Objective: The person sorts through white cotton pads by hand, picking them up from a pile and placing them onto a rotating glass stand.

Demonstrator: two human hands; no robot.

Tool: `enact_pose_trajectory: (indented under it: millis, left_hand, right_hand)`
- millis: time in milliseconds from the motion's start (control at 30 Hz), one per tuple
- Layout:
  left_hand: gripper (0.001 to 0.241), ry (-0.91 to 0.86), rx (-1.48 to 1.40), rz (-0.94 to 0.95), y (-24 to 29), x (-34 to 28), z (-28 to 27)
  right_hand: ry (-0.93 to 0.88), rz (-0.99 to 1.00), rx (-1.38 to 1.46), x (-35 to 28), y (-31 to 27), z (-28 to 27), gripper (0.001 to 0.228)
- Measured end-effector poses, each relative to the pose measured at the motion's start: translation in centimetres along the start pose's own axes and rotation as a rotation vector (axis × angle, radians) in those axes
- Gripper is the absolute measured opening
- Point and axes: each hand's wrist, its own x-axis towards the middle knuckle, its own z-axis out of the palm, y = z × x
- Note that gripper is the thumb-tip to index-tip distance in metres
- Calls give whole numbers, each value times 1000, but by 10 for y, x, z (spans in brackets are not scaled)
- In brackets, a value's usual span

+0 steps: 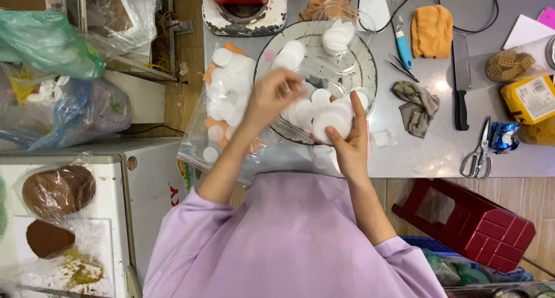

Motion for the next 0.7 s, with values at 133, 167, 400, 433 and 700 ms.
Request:
enact_pose_trajectory:
  millis: [133, 167, 400, 433, 700]
  left_hand:
    - [45, -115, -121, -71, 45, -31, 18]
    - [45, -115, -119, -73, 45, -31, 19]
    - [28, -62, -265, -122, 25, -37, 26]
    - [29, -69, -282, -166, 24, -38, 25]
    - [27, -113, -380, -254, 27, -42, 15]
  right_hand:
    - [-36, -152, -167, 5, 14, 0, 75]
    - [-40, -172, -159, 6, 18, 1, 71]
    - [-36, 8, 129, -1, 4, 3, 59]
    - [-35, 6, 129, -1, 3, 2, 59]
    - [55, -55, 56, 1, 5, -1, 55]
